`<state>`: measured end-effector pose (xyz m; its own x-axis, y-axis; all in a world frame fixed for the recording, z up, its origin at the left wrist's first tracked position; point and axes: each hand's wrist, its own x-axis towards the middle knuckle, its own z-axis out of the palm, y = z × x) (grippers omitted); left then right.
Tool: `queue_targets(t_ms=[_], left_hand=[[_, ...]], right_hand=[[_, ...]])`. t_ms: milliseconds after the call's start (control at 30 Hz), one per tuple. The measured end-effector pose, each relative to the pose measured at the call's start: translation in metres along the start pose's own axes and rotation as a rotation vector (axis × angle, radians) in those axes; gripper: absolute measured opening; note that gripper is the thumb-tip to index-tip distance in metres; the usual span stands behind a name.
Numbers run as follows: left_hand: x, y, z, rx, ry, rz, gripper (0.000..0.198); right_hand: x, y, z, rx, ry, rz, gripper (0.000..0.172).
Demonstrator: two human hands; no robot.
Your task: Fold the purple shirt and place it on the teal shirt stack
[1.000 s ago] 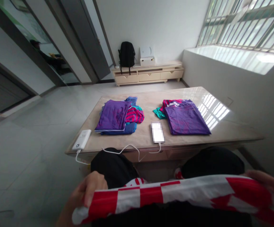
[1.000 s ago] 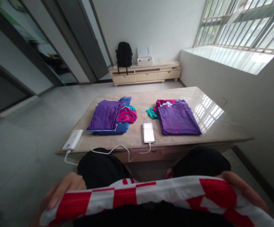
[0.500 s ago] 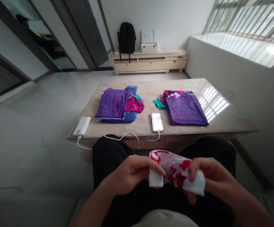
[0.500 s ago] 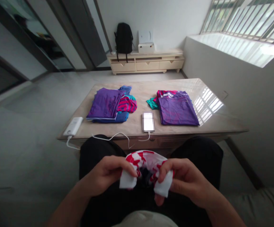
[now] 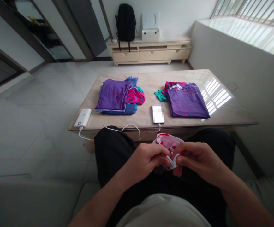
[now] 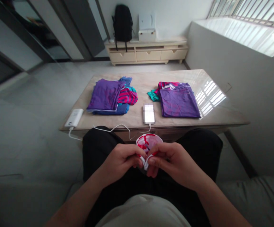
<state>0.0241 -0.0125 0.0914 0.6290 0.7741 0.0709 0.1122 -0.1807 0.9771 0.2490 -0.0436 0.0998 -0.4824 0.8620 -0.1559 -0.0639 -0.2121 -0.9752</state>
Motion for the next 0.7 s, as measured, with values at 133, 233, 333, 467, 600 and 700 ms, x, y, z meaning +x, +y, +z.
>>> queue_targets(t_ms=[133, 233, 333, 467, 600, 700], left_hand=[[0.0, 0.0, 0.0, -0.017, 0.02, 0.037, 0.013], [-0.001, -0.001, 0.001, 0.034, 0.04, 0.113, 0.012], [-0.002, -0.002, 0.0, 0.075, 0.062, 0.203, 0.01], [-0.002, -0.004, -0.001, 0.139, 0.067, 0.269, 0.011], [-0.001, -0.005, -0.001, 0.155, 0.038, 0.282, 0.016], [-0.001, -0.005, -0.001, 0.166, 0.036, 0.281, 0.014]], right_hand=[[0.0, 0.002, 0.001, -0.016, 0.032, -0.005, 0.009], [0.0, 0.006, 0.005, 0.043, 0.063, -0.005, 0.012], [0.003, 0.01, 0.009, 0.116, 0.09, 0.0, 0.015], [0.006, 0.015, 0.011, 0.21, 0.066, -0.004, 0.016], [0.007, 0.02, 0.01, 0.315, 0.036, -0.006, 0.017], [0.008, 0.02, 0.009, 0.331, 0.042, -0.004, 0.016]])
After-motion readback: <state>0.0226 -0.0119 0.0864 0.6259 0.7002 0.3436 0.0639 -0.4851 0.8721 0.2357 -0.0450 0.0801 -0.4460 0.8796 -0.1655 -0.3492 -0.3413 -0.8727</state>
